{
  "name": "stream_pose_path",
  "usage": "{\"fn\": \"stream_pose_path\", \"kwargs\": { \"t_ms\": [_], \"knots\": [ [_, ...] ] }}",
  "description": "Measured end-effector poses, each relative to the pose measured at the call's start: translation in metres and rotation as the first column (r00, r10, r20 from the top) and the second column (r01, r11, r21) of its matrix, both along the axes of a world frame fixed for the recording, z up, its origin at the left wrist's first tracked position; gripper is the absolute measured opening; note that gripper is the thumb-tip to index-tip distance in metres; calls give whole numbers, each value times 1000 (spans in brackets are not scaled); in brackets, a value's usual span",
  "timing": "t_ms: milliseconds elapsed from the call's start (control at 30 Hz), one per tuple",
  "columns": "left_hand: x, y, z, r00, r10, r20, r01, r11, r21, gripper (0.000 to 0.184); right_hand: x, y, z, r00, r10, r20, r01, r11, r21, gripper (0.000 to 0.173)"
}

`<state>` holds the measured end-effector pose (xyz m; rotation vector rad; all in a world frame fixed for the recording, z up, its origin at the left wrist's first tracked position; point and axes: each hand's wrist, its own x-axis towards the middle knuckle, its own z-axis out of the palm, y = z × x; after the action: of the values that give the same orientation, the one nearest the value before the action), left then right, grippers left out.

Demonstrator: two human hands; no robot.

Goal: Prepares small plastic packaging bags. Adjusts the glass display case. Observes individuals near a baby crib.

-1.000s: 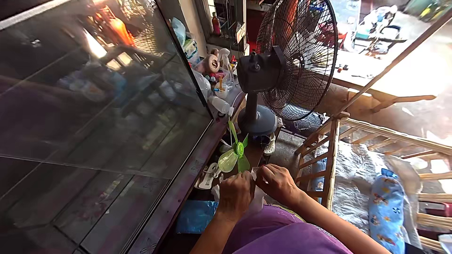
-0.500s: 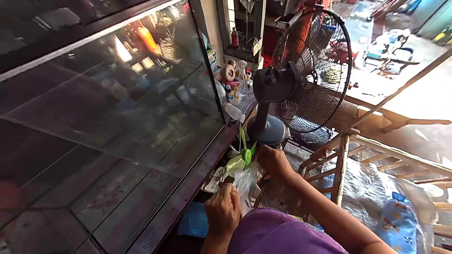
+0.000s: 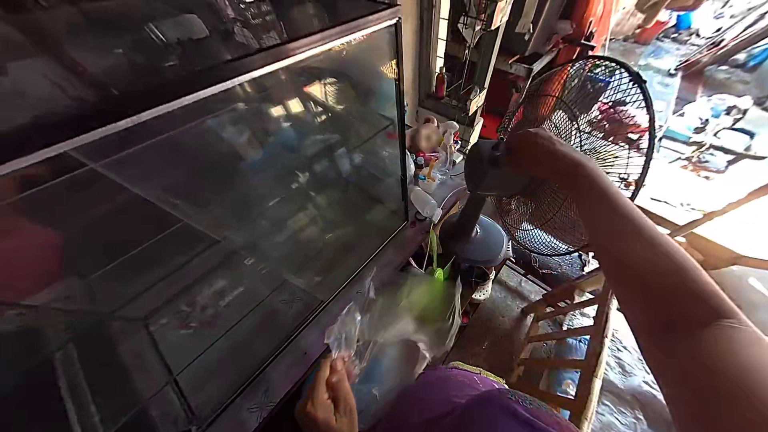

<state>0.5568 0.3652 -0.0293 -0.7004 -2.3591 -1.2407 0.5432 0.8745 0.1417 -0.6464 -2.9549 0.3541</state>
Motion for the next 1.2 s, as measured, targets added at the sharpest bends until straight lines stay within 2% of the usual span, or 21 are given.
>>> {"fn": "stream_pose_path", "kwargs": {
  "t_ms": [67,167,300,400,533,600,700,767,833,900,967,1067,1100,1200],
  "knots": [
    [3,-14,-7,998,45,39,-45,999,4,50,-4,5,7,999,40,1,-40,999,-10,30],
    [6,-31,-14,990,102,97,-103,995,2,47,-17,19,10,1000,-1,-4,1,1000,17,36],
    [6,-48,-25,974,178,137,-181,984,3,43,-35,26,13,999,-23,45,19,996,82,25],
    [6,-51,-28,963,217,162,-221,975,7,42,-36,14,19,996,-85,39,83,995,61,23],
    [7,-46,-32,965,200,168,-206,978,19,43,-41,11,7,993,-118,15,118,993,-28,20],
    [8,-38,-31,977,158,142,-159,987,-5,47,-37,3,8,993,-120,-3,120,993,0,25],
    [1,-23,-22,994,36,99,-30,998,-62,50,-25,-59,21,976,-25,-217,28,1000,11,44],
    [-5,-10,-12,992,-63,113,71,996,-60,50,-8,-124,5,897,131,-423,-159,987,-34,35],
    [-15,4,0,980,-147,132,155,987,-53,47,8,-186,-28,812,308,-496,-441,880,-176,26],
    [-23,18,14,973,-200,116,206,977,-44,44,18,-233,-58,794,435,-424,-580,753,-312,36],
    [-28,28,25,971,-231,68,235,971,-51,46,22,-260,-78,807,476,-349,-581,744,-330,51],
    [-31,34,33,963,-268,-19,267,962,-61,51,15,-265,-99,852,441,-283,-510,822,-253,62],
    [-32,34,33,957,-286,-41,284,958,-51,50,12,-263,-105,855,434,-284,-500,836,-228,61],
    [-32,29,31,949,-310,-56,309,951,-22,48,8,-258,-116,850,411,-328,-503,817,-280,37]
  ]
}}
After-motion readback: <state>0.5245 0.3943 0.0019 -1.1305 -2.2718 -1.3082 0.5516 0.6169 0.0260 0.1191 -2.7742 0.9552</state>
